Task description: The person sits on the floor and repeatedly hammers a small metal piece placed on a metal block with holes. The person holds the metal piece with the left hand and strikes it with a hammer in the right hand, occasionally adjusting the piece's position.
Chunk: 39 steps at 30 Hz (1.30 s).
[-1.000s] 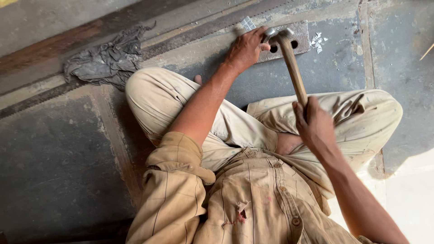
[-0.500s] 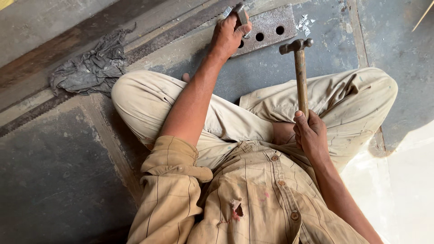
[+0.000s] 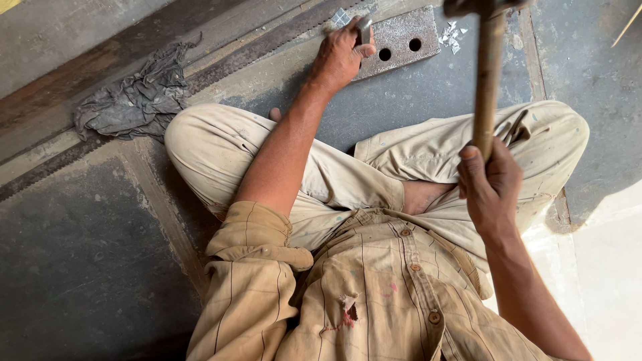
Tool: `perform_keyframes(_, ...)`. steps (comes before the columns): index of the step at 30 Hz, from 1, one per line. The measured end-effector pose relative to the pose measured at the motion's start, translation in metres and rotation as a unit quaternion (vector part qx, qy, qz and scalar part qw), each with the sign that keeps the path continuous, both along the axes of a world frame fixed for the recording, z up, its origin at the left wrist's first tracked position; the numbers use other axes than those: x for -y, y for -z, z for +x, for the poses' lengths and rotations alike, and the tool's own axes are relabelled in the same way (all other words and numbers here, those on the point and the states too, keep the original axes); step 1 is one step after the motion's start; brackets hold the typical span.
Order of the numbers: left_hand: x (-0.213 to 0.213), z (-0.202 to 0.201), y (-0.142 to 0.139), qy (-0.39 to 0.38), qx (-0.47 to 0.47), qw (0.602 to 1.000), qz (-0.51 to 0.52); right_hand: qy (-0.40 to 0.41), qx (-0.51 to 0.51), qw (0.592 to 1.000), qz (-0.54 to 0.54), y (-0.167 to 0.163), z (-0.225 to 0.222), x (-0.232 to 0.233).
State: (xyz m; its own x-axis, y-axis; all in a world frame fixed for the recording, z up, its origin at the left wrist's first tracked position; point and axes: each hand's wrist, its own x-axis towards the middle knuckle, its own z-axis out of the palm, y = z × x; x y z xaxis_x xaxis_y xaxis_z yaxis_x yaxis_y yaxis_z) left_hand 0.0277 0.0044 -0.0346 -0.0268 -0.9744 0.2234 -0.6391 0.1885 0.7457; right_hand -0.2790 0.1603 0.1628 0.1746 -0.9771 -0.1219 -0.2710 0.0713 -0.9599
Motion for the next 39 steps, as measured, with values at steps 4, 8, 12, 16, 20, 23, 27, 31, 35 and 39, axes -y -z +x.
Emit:
perform_keyframes(4, -0.004, -0.002, -0.005, 0.008, 0.033, 0.999, 0.023, -0.007, 0.063, 0.990, -0.122, -0.007, 0.009, 0.002)
perform_keyframes(8, -0.011, 0.001, -0.010, 0.020, 0.024, 0.999, 0.005, -0.027, -0.073, 0.991, -0.110, -0.001, 0.029, 0.013)
perform_keyframes(12, -0.011, 0.001, -0.011, 0.027, 0.042, 0.999, -0.002, -0.084, -0.344, 0.935, -0.022, 0.005, 0.050, 0.038)
perform_keyframes(16, -0.001, 0.002, -0.006, -0.007, 0.028, 0.999, 0.043, -0.057, -0.330, 0.940, 0.055, -0.001, 0.049, 0.043)
perform_keyframes(20, -0.002, 0.003, -0.002, 0.030, -0.106, 0.993, -0.038, -0.036, -0.260, 0.965, -0.011, -0.011, 0.035, 0.032)
perform_keyframes(23, -0.003, 0.002, -0.004, -0.004, -0.035, 0.999, -0.020, -0.024, -0.183, 0.982, -0.044, -0.015, 0.029, 0.025)
perform_keyframes(27, -0.005, 0.002, -0.009, 0.008, -0.067, 0.997, -0.023, -0.024, -0.110, 0.988, -0.103, -0.020, 0.026, 0.022)
perform_keyframes(31, -0.006, 0.002, -0.006, 0.013, -0.022, 0.999, -0.028, -0.034, -0.038, 0.987, -0.151, -0.019, 0.023, 0.019)
perform_keyframes(35, -0.006, 0.002, 0.003, 0.028, 0.015, 0.999, -0.020, -0.040, -0.033, 0.974, -0.222, -0.008, 0.030, 0.021)
perform_keyframes(39, -0.007, -0.001, 0.004, 0.032, 0.039, 0.995, -0.083, -0.094, -0.254, 0.961, -0.060, 0.002, 0.045, 0.033)
